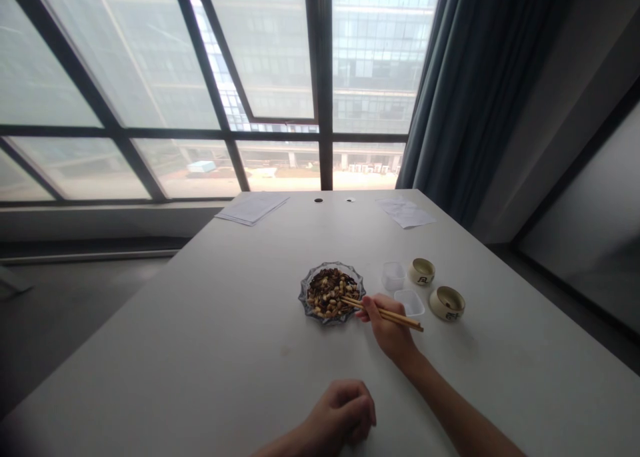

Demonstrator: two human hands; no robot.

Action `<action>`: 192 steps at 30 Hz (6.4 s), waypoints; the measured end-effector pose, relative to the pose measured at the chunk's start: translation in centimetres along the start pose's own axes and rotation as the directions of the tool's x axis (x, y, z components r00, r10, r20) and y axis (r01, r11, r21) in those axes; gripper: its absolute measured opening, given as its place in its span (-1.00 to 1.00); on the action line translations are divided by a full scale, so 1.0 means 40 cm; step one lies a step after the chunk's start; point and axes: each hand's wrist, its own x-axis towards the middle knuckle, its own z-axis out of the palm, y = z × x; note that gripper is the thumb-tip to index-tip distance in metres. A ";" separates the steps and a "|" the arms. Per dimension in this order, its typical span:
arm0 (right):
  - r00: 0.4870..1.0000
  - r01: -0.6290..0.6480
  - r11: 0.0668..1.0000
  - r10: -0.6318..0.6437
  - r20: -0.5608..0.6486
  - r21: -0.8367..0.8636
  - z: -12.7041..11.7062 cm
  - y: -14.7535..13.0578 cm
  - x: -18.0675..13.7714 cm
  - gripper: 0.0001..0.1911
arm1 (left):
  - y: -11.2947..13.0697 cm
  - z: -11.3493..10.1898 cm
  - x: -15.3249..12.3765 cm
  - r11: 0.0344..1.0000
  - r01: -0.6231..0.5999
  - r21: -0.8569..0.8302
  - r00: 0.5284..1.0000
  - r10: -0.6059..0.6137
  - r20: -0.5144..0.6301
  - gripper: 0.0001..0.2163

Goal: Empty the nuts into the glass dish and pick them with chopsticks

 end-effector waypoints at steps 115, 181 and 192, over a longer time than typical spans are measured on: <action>0.993 -0.079 0.984 0.062 0.104 0.163 0.057 -0.031 0.022 -0.59 | 0.058 0.011 -0.012 0.985 0.171 -0.005 0.976 -0.168 0.135 -0.66; 0.995 -0.059 0.993 0.050 0.086 0.106 0.080 -0.014 -0.002 -0.55 | 0.069 0.013 -0.016 0.985 0.166 0.034 0.978 -0.169 0.124 -0.59; 0.991 0.111 0.992 -0.106 0.082 -0.059 0.051 -0.055 0.008 -0.58 | 0.063 0.010 -0.017 0.985 0.171 0.038 0.977 -0.174 0.123 -0.64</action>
